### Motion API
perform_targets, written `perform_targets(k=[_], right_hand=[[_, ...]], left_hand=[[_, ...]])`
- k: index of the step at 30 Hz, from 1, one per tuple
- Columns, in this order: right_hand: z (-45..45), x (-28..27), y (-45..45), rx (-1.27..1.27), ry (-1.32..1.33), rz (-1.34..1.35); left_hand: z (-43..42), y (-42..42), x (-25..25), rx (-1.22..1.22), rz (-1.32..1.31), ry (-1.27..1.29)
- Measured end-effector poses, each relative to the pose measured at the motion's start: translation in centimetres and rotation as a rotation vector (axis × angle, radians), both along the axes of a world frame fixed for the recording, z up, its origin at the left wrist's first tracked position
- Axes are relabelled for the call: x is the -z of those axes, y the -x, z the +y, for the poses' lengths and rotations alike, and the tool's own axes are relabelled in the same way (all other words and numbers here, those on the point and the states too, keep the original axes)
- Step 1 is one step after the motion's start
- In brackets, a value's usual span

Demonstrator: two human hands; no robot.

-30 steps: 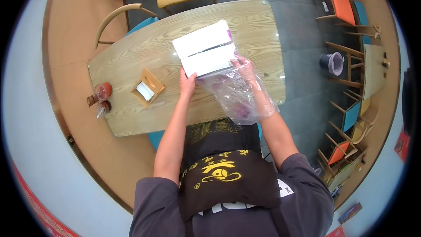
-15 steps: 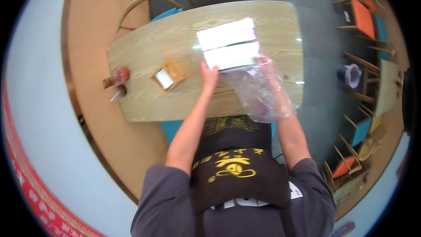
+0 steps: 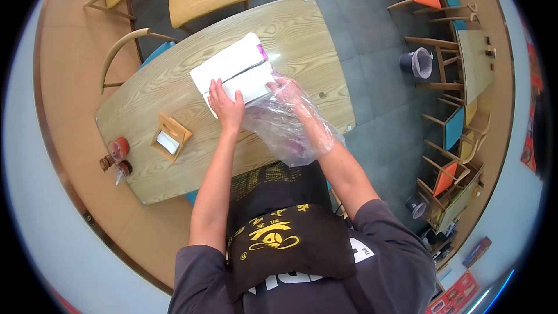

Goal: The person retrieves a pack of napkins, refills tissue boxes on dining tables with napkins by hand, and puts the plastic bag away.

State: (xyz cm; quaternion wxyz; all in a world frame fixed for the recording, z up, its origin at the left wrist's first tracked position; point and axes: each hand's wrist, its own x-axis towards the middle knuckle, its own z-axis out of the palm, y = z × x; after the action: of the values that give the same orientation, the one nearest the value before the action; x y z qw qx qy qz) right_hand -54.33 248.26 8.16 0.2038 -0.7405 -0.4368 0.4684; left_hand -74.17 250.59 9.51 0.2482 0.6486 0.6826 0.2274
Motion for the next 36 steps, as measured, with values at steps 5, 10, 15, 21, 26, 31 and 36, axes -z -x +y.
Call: perform_targets(k=[5, 10, 15, 21, 26, 31, 36], right_hand=[[0.4, -1.2, 0.1, -0.019, -0.009, 0.001], [0.5, -1.2, 0.5, -0.003, -0.084, 0.033], [-0.2, -3.2, 0.5, 0.133, -0.098, 0.213], [-3.0, 1.1, 2.4, 0.108, -0.132, -0.190], [-2.8, 3.5, 3.7, 0.181, -0.300, -0.260], [-1.2, -1.0, 3.0, 0.168, -0.101, -0.056], [-4.2, 2.1, 4.7, 0.211, -0.226, -0.168]], left_hand=[[-0.2, -0.2, 0.2, 0.047, 0.079, -0.003], [1.1, -2.8, -0.7, 0.202, 0.110, -0.041], [2.2, -5.3, 0.0, 0.302, 0.214, 0.111], [2.2, -4.9, 1.0, 0.340, 0.265, 0.128], [2.3, -4.8, 2.0, 0.341, 0.294, 0.095], [1.9, -5.0, 2.2, 0.349, 0.321, 0.077], [1.9, -4.8, 2.3, 0.350, 0.286, 0.068]])
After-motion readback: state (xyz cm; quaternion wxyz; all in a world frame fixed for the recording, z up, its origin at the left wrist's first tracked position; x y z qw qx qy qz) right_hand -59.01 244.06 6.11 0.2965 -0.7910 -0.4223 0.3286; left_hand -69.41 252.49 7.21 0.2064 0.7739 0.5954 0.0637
